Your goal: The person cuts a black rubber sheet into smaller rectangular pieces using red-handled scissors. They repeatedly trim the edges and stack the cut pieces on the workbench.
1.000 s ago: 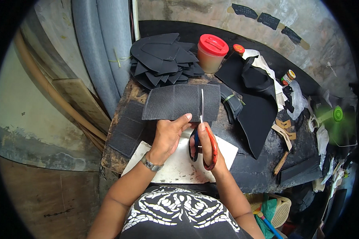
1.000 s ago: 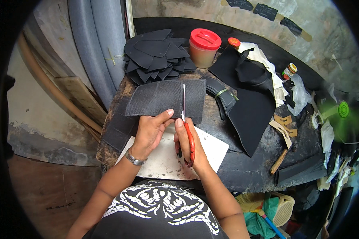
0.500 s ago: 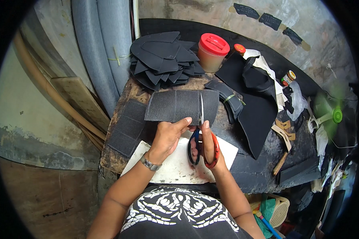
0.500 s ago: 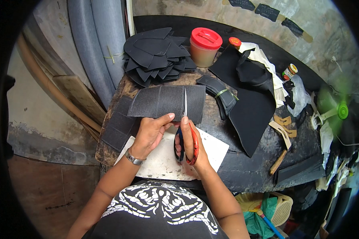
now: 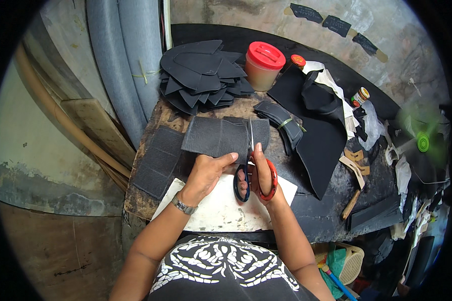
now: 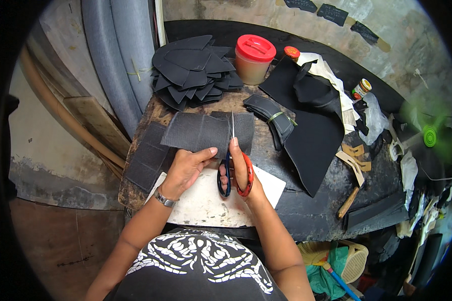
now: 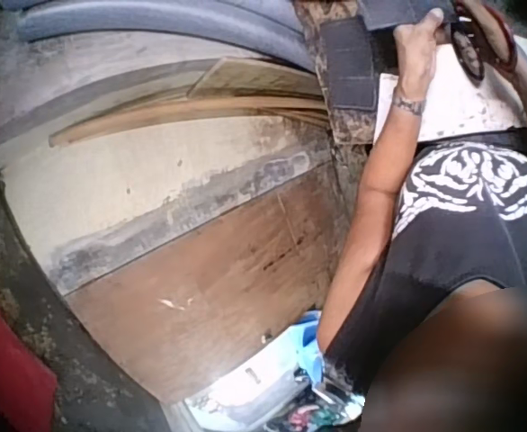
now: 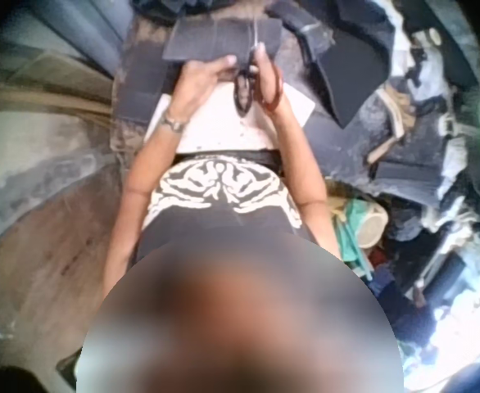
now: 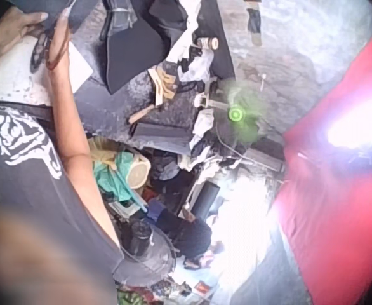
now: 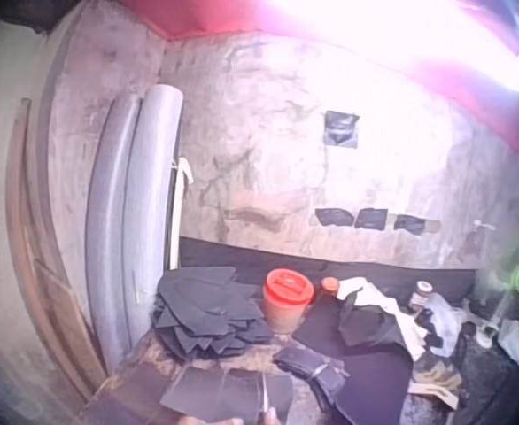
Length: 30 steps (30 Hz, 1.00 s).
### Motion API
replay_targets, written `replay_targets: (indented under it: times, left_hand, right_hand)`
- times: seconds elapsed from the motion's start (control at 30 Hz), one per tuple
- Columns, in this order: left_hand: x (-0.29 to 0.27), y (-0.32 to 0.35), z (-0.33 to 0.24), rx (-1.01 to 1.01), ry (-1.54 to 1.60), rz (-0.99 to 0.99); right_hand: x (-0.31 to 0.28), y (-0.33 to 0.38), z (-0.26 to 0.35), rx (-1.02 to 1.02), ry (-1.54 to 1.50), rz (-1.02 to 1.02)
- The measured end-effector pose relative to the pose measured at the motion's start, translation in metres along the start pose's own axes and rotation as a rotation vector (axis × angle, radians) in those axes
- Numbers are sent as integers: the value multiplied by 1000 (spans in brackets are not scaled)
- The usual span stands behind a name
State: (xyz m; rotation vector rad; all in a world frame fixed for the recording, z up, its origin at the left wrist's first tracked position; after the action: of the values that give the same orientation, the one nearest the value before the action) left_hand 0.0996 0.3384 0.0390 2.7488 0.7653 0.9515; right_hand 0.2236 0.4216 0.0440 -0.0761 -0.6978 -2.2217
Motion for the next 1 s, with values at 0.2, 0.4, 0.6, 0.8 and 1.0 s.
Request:
replay_targets:
  times: [0.2, 0.4, 0.6, 0.8, 1.0]
  left_hand:
    - [-29, -6, -28, 436, 161, -161]
    - [-60, -28, -31, 214, 10, -39]
    - [-64, -45, -28, 222, -28, -200]
    - [-47, -34, -31, 300, -88, -56]
    - [-39, -26, -40, 329, -176, -66]
  right_hand:
    - [-2, 2, -3, 25, -3, 1]
    - [-5, -2, -2, 109, -138, 145]
    - [-9, -14, 4, 166, -247, 237]
    - [-7, -29, 11, 148, -239, 210]
    - [0, -26, 18, 106, -199, 200]
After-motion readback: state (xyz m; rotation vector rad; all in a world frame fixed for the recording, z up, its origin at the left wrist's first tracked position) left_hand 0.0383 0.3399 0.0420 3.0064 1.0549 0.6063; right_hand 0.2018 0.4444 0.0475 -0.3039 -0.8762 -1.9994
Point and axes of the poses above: each hand's wrist, its own y-axis away from the middle knuckle, its own x-axis out of the palm, z = x × y, the point moved 3 cm from there along -y, towards the middle knuckle, and after that the axes turned 3 degrees about y, right-handed, at the moved point
